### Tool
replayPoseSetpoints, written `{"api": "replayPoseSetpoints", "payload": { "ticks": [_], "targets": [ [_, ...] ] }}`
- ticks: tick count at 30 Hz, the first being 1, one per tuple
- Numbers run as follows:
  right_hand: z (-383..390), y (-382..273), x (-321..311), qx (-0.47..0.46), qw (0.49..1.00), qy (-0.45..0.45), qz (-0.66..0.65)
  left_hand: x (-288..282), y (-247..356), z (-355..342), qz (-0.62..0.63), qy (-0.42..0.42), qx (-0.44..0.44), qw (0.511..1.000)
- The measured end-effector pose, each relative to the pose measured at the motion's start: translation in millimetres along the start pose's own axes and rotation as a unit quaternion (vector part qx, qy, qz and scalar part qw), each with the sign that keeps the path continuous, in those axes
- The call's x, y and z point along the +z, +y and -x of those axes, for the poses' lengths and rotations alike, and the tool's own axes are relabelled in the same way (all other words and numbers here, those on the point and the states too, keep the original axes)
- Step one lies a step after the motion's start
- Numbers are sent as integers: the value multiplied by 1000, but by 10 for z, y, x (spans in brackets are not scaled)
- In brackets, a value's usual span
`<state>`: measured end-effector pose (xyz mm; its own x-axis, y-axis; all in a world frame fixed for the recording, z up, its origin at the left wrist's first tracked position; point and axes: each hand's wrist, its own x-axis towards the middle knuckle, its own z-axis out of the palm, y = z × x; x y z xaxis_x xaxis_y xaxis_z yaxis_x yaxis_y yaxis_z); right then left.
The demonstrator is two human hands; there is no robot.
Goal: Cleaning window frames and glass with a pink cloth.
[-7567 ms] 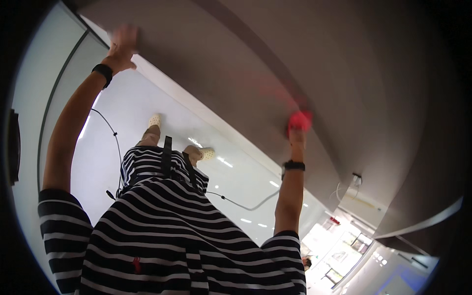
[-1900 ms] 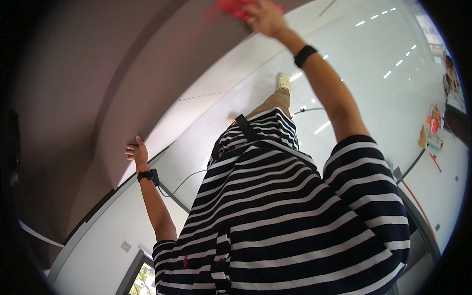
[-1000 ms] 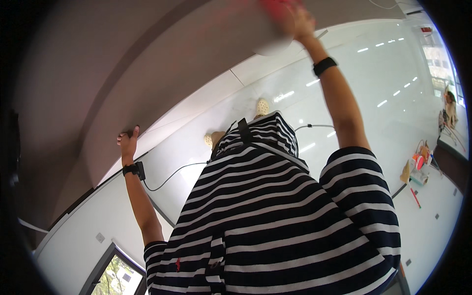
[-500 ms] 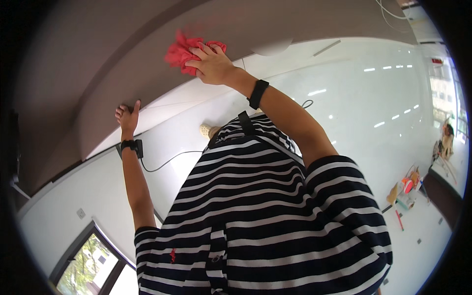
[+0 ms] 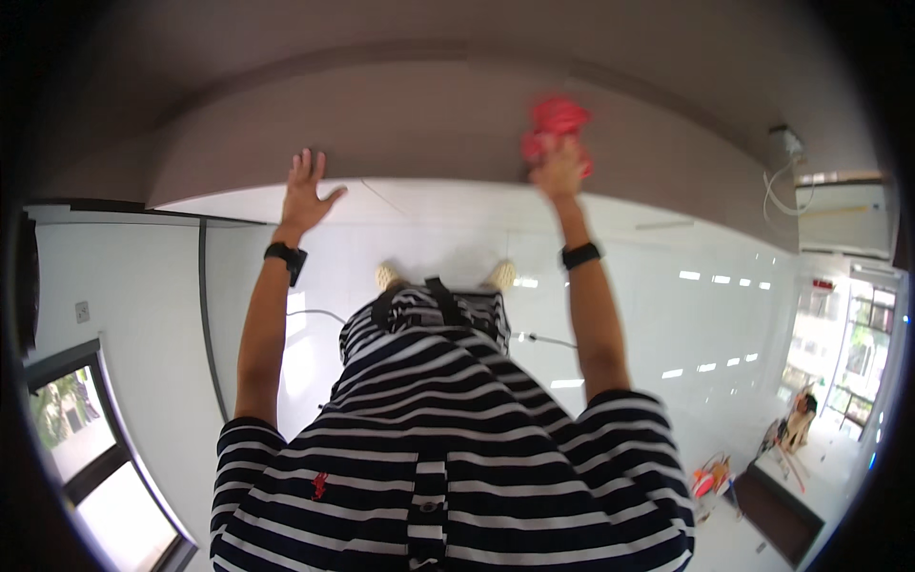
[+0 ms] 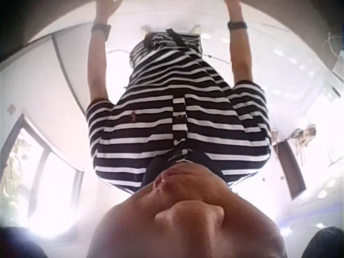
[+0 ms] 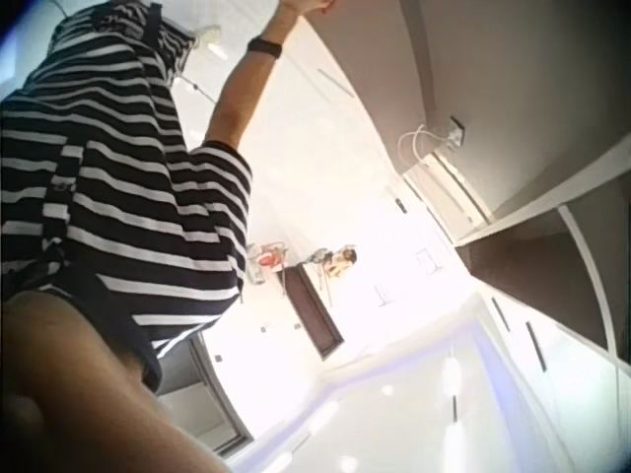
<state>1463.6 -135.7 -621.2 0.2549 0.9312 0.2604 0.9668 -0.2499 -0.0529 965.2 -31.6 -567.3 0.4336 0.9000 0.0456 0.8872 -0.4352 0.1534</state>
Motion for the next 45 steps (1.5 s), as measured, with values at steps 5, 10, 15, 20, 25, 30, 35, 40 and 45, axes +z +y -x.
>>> {"api": "replayPoseSetpoints", "payload": {
  "ticks": [5, 10, 15, 20, 25, 30, 35, 40, 45],
  "targets": [
    [67, -1866, -498, -159, 967, -51, -192, -104, -39, 4, 92, -115, -2, 989],
    [-124, -2259, -1492, -38, 884, -146, -442, -917, -44, -223, 253, -167, -9, 953],
    [-423, -2020, -3004, -132, 865, 170, -452, -2090, 408, -324, 355, 190, 129, 906],
    [-435, -1560, -4204, -227, 718, 638, -160, -3271, 531, -351, 198, 554, 293, 753],
    [-500, -1354, -4960, -127, 852, 485, -153, -4064, 354, -369, 24, 674, 167, 719],
    [-948, -1570, -4932, -204, 872, 439, -74, -4260, -21, -515, -60, 592, 92, 798],
    [-1228, -2505, -4850, -312, 836, 450, -38, -4307, -11, -513, -18, 602, 76, 795],
    [-1407, -3108, -4809, -333, 815, 471, -52, -4305, 20, -612, 0, 613, 75, 786],
    [-1262, -2173, -4847, -253, 838, 484, -23, -4290, 24, -614, -2, 638, 126, 759]
  ]
}}
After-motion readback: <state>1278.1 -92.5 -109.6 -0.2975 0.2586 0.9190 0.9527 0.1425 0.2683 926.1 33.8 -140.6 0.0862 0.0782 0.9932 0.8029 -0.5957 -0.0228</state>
